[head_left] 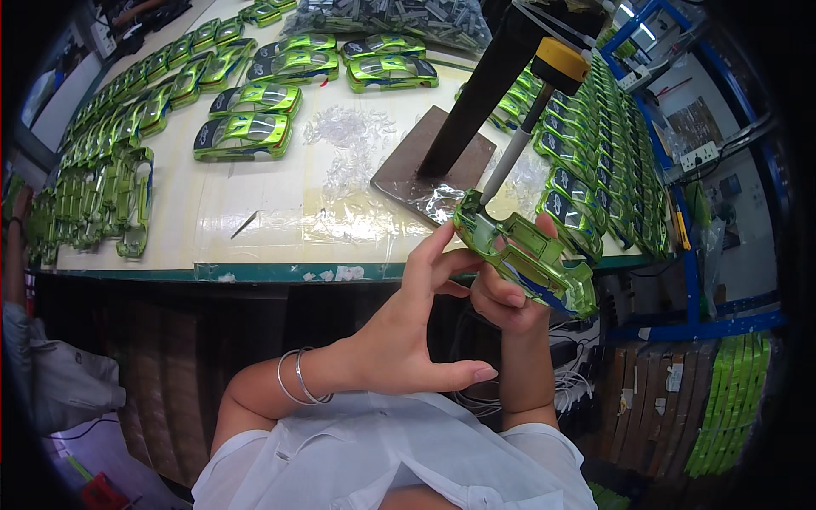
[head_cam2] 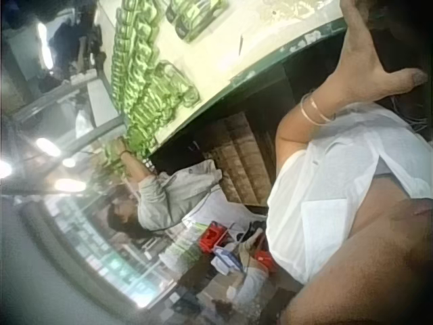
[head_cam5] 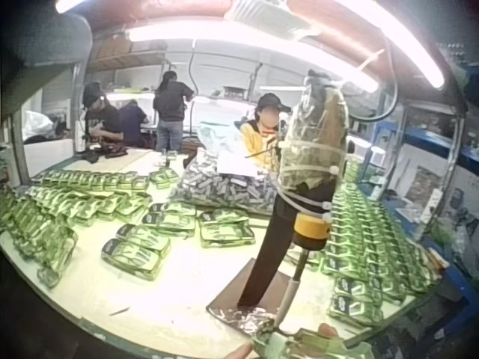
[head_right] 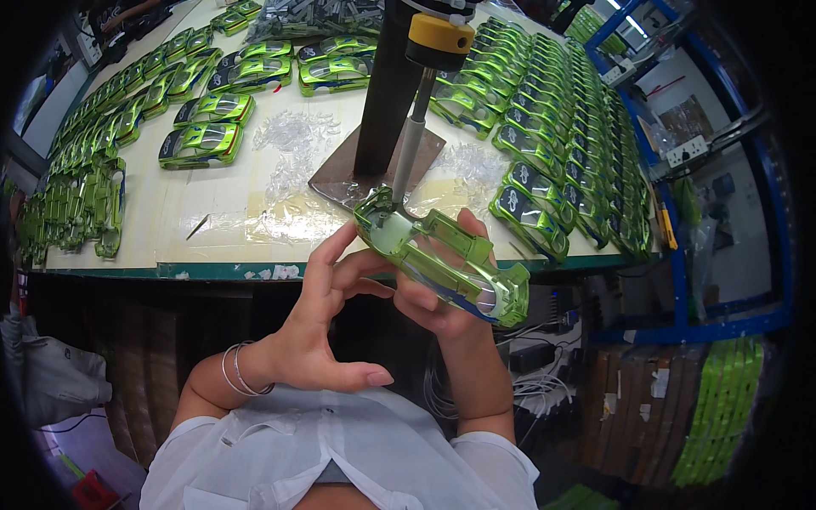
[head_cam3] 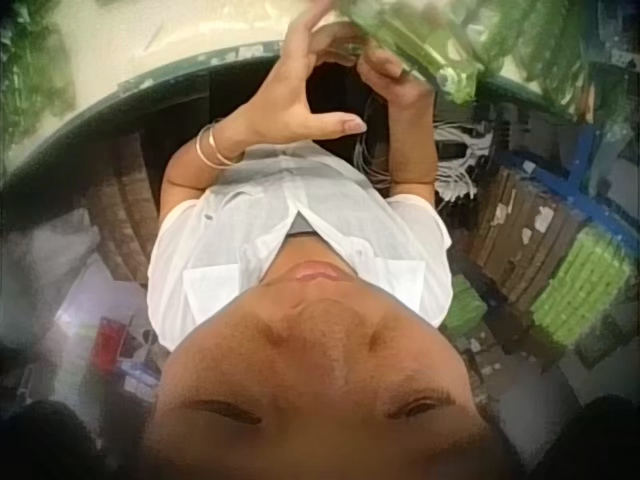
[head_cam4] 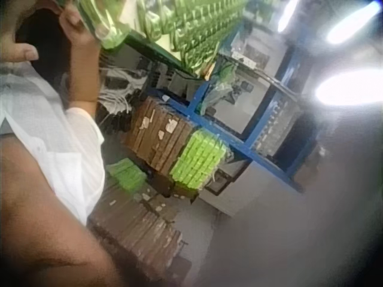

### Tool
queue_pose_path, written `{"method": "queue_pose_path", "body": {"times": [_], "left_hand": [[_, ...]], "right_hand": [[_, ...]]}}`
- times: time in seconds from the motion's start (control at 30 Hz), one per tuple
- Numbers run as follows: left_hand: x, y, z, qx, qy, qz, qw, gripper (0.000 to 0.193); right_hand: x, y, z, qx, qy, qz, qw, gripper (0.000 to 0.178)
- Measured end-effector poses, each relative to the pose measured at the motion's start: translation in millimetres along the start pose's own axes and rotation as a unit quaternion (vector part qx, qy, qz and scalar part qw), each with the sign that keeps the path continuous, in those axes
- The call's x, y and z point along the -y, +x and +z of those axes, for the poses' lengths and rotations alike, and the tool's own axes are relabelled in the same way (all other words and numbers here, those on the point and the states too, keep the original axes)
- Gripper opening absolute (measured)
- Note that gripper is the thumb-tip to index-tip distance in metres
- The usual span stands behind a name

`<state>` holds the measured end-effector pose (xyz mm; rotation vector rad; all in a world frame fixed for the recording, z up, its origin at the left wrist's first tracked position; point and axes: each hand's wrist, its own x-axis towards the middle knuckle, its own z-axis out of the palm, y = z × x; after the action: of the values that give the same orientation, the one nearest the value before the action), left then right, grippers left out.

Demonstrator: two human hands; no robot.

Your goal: The person assembles toy car bodies by inserting clear window pieces into the car frames, securing them using an electric screwdriver, and placing the assembled cars onto the table.

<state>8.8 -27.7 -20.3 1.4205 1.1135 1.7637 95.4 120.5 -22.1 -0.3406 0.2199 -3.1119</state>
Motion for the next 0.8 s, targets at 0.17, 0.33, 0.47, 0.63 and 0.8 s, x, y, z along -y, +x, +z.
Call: {"method": "queue_pose_path", "body": {"times": [0.17, 0.33, 0.47, 0.63, 0.8], "left_hand": [[-1, 2, 1, 0.012, 0.013, 0.010, 1.000, 0.108], [-3, 2, 1, 0.021, 0.005, 0.007, 1.000, 0.110], [-5, 1, 0, 0.031, 0.006, 0.003, 0.999, 0.111], [-6, 2, 0, 0.045, -0.007, 0.000, 0.999, 0.113], [-8, 1, 0, 0.050, -0.010, -0.002, 0.999, 0.113]], "right_hand": [[3, 0, 2, 0.008, 0.003, 0.009, 1.000, 0.063], [6, -1, 4, 0.010, -0.003, 0.015, 1.000, 0.062], [7, -2, 11, -0.063, -0.001, 0.005, 0.998, 0.062], [9, -4, 11, -0.073, -0.004, 0.005, 0.997, 0.061], [11, -4, 8, -0.049, -0.014, 0.024, 0.998, 0.058]]}}
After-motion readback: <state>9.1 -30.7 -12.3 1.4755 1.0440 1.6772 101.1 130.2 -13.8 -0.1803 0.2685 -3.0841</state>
